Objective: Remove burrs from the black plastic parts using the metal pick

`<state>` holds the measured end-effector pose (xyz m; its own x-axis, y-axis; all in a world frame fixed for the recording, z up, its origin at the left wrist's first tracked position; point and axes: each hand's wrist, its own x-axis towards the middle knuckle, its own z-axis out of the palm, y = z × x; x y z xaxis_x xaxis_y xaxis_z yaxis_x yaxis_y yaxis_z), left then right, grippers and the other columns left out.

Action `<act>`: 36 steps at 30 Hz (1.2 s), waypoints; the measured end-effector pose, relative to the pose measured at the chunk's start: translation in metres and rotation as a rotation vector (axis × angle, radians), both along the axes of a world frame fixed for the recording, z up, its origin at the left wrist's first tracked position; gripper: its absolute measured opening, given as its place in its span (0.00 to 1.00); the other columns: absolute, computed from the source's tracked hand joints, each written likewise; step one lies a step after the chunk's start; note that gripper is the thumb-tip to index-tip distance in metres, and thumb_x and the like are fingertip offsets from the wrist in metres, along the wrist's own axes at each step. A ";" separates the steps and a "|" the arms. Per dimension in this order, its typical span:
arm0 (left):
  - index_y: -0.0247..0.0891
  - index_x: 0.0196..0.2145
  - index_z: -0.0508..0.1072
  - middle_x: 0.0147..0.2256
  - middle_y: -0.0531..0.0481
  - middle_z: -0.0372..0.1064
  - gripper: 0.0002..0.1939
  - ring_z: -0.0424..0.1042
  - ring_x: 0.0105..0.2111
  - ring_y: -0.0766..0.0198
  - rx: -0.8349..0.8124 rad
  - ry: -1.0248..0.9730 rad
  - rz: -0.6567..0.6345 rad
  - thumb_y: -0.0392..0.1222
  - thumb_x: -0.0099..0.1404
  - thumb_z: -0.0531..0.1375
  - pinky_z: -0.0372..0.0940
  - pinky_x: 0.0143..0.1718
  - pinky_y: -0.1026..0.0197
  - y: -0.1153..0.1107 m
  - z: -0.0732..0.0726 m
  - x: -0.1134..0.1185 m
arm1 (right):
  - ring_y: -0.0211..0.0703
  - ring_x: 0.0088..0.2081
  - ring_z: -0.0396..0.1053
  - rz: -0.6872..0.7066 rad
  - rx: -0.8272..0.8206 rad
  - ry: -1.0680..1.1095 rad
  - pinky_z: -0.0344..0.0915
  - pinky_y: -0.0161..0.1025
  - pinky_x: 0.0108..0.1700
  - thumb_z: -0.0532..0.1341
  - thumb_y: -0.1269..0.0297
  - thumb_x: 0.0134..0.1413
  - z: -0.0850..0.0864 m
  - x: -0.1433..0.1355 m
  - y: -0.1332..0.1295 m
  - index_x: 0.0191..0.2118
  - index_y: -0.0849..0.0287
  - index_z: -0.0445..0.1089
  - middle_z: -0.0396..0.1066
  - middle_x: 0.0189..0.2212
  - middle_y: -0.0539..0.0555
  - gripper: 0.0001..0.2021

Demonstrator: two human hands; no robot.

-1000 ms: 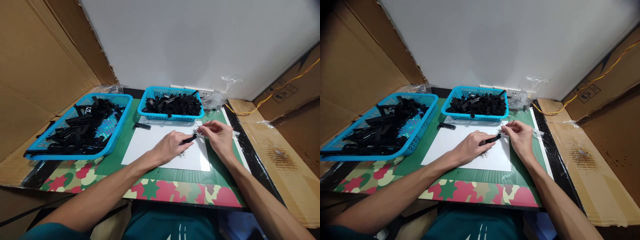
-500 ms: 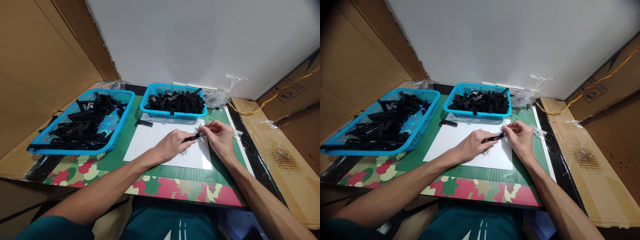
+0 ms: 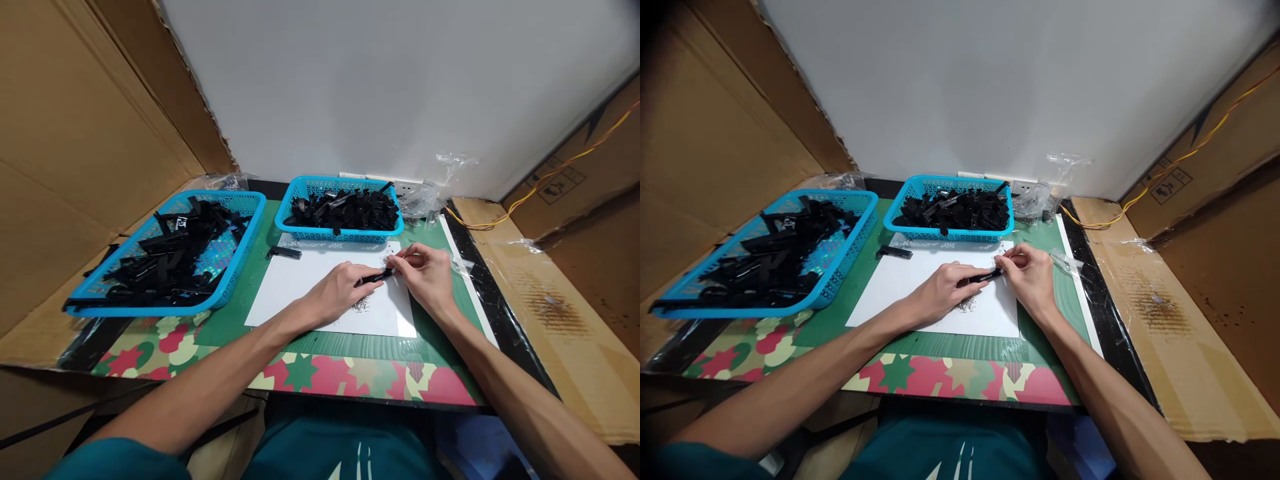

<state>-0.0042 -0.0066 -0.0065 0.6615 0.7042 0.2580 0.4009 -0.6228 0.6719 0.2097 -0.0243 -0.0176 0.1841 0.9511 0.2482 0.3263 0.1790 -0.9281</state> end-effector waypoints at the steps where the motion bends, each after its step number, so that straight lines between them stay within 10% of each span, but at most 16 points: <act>1: 0.41 0.57 0.80 0.52 0.45 0.81 0.16 0.81 0.47 0.55 -0.001 0.005 0.000 0.40 0.74 0.62 0.72 0.49 0.57 0.000 0.000 0.000 | 0.55 0.32 0.83 -0.003 -0.005 0.005 0.76 0.42 0.33 0.73 0.55 0.53 0.000 -0.001 0.000 0.29 0.57 0.74 0.83 0.29 0.59 0.13; 14: 0.37 0.53 0.81 0.40 0.46 0.79 0.14 0.73 0.32 0.65 -0.028 -0.269 0.278 0.44 0.73 0.64 0.66 0.30 0.65 -0.001 0.010 -0.002 | 0.41 0.30 0.66 0.103 0.130 -0.049 0.62 0.38 0.34 0.56 0.57 0.72 0.020 0.000 -0.007 0.43 0.56 0.74 0.68 0.27 0.48 0.12; 28: 0.37 0.54 0.79 0.43 0.45 0.80 0.14 0.77 0.43 0.57 0.134 -0.012 0.076 0.44 0.76 0.61 0.69 0.48 0.56 0.002 0.002 -0.002 | 0.48 0.44 0.76 0.100 0.101 -0.185 0.68 0.43 0.48 0.62 0.55 0.68 0.016 0.023 0.003 0.39 0.55 0.82 0.80 0.42 0.55 0.13; 36: 0.34 0.58 0.75 0.39 0.46 0.77 0.16 0.76 0.42 0.56 0.212 0.125 -0.033 0.42 0.77 0.59 0.67 0.47 0.53 0.002 -0.002 -0.001 | 0.47 0.40 0.78 0.121 0.008 0.002 0.72 0.43 0.47 0.64 0.54 0.67 0.019 0.028 0.004 0.38 0.56 0.81 0.82 0.35 0.53 0.13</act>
